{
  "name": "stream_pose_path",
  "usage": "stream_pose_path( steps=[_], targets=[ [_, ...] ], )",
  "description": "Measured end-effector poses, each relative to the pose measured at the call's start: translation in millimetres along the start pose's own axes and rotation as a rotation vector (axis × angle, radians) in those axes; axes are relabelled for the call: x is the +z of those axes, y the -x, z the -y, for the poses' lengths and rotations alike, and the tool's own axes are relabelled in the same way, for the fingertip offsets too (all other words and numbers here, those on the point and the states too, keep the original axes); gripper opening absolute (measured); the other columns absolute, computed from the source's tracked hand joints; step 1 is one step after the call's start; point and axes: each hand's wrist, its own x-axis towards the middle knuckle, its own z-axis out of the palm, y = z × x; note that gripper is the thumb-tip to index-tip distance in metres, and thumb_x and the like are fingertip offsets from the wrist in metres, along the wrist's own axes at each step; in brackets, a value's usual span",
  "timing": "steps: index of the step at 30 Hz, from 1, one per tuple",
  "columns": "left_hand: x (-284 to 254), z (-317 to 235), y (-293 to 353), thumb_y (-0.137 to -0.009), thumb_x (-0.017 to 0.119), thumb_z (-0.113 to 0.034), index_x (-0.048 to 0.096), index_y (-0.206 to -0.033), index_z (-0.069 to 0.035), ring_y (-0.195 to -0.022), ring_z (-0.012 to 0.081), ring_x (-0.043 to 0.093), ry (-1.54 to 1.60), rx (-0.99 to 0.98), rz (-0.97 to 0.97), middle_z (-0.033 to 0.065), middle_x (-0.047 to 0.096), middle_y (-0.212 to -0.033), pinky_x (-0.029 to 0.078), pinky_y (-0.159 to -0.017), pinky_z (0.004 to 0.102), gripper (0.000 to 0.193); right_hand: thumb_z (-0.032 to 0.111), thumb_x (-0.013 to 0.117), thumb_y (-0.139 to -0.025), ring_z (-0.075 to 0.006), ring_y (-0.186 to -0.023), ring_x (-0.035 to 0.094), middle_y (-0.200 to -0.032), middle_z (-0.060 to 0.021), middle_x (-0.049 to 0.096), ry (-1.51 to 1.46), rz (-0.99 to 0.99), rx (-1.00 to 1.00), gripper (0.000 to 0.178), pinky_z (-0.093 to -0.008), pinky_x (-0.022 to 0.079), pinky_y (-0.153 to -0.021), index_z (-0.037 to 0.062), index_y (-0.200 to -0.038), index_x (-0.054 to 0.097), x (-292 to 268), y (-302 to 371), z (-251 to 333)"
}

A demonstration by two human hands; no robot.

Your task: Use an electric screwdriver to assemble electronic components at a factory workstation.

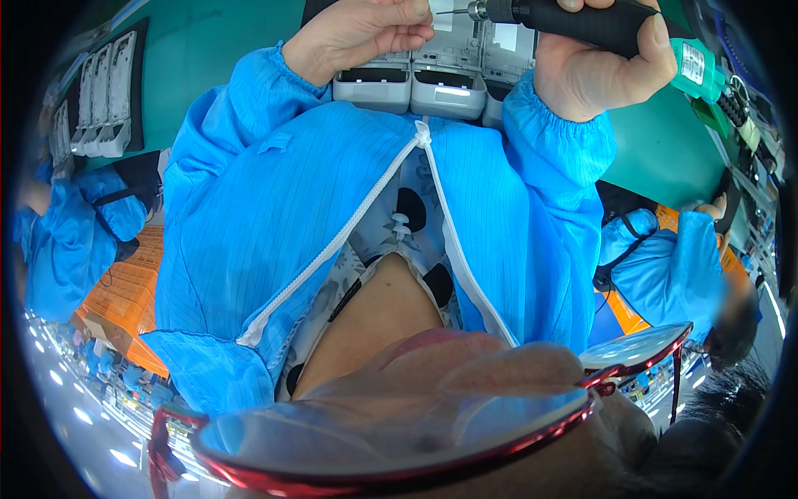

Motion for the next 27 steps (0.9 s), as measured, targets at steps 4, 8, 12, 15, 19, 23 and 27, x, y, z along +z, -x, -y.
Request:
stream_pose_path(
  steps=[4, 8, 12, 15, 19, 23, 27],
  targets=[
    [9.8, -2.4, -0.4, -0.107, 0.057, -0.030, 0.066, -0.102, -0.005, -0.082, 0.0165, 0.065, 0.024, -0.035, -0.099, 0.0068, 0.068, -0.092, 0.057, -0.078, 0.0308, 0.028, 0.040, 0.061, -0.098, -0.0230, -0.071, 0.064, -0.082, -0.0109, 0.066, -0.126, 0.012, 0.006, 0.039, -0.0419, 0.058, -0.072, 0.0054, -0.115, 0.062, -21.7, -5.7, -13.8],
    [13.1, -2.3, 7.4, -0.109, 0.053, -0.034, 0.064, -0.103, -0.004, -0.069, 0.0130, 0.051, 0.033, 0.013, -0.105, 0.0029, 0.056, -0.081, 0.047, -0.064, 0.0267, 0.033, 0.044, 0.059, -0.098, -0.0226, -0.069, 0.063, -0.080, -0.0102, 0.066, 0.050, 0.060, -0.050, 0.043, -0.0415, 0.057, -0.069, 0.0051, -0.115, 0.063, -2.9, -1.8, -8.8],
    [16.9, -6.2, 5.6, -0.110, 0.052, -0.034, 0.063, -0.103, -0.001, -0.064, 0.0107, 0.041, 0.029, -0.018, -0.098, 0.0006, 0.049, -0.077, 0.038, -0.058, 0.0246, 0.036, 0.046, 0.058, -0.099, -0.0224, -0.068, 0.063, -0.079, -0.0096, 0.066, -0.057, -0.017, -0.020, 0.045, -0.0415, 0.057, -0.066, 0.0049, -0.114, 0.064, 20.5, -0.1, -1.3],
    [22.2, -10.4, 8.4, -0.110, 0.051, -0.035, 0.062, -0.104, 0.002, -0.061, 0.0096, 0.038, 0.009, -0.039, -0.120, -0.0003, 0.046, -0.076, 0.035, -0.055, 0.0234, 0.039, 0.047, 0.058, -0.099, -0.0223, -0.067, 0.062, -0.080, -0.0093, 0.066, 0.088, 0.069, -0.070, 0.045, -0.0413, 0.057, -0.066, 0.0052, -0.114, 0.064, -0.4, -7.3, -13.2],
    [20.9, -11.2, 11.6, -0.110, 0.050, -0.036, 0.061, -0.105, 0.002, -0.059, 0.0086, 0.034, 0.005, -0.045, -0.099, -0.0020, 0.042, -0.073, 0.031, -0.052, 0.0233, 0.040, 0.047, 0.058, -0.098, -0.0220, -0.067, 0.062, -0.079, -0.0096, 0.066, 0.014, 0.002, -0.057, 0.045, -0.0408, 0.057, -0.066, 0.0055, -0.114, 0.065, 24.9, 1.1, -8.5],
    [17.0, -9.7, 10.3, -0.112, 0.047, -0.036, 0.062, -0.107, 0.000, -0.057, 0.0078, 0.032, 0.012, -0.016, -0.052, -0.0034, 0.039, -0.070, 0.029, -0.051, 0.0236, 0.039, 0.048, 0.059, -0.097, -0.0217, -0.067, 0.060, -0.079, -0.0095, 0.065, 0.092, 0.061, -0.066, 0.046, -0.0404, 0.055, -0.066, 0.0056, -0.114, 0.065, 10.9, -4.6, -6.9],
    [17.9, -10.1, 11.2, -0.112, 0.046, -0.037, 0.063, -0.104, -0.002, -0.056, 0.0074, 0.030, -0.063, -0.016, -0.094, -0.0042, 0.037, -0.068, 0.028, -0.050, 0.0237, 0.040, 0.049, 0.060, -0.096, -0.0215, -0.067, 0.060, -0.079, -0.0092, 0.064, -0.057, -0.023, -0.001, 0.047, -0.0404, 0.054, -0.066, 0.0061, -0.115, 0.065, 37.6, 1.0, -0.4]
  ],
)
